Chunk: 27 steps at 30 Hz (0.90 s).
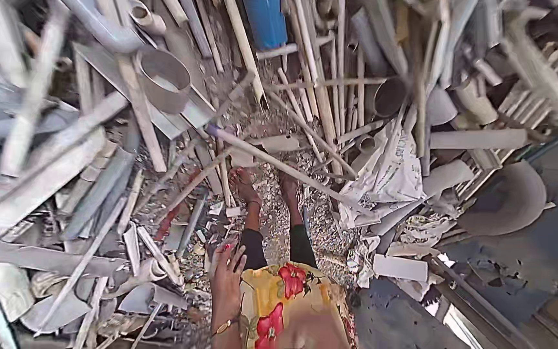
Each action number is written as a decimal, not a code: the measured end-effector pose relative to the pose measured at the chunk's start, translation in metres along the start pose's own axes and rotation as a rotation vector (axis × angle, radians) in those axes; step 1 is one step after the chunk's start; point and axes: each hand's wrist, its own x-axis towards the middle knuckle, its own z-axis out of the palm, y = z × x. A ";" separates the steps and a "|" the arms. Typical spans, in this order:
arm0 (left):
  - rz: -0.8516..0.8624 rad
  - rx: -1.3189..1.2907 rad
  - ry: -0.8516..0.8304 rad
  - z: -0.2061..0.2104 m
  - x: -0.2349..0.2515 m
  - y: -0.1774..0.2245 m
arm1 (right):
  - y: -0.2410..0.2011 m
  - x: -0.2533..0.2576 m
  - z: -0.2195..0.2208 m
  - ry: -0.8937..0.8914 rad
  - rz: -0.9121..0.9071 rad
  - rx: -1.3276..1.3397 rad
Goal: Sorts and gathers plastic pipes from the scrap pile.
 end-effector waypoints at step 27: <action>0.230 -0.203 -0.652 0.080 0.072 0.003 | 0.126 0.198 -0.014 0.159 0.303 0.417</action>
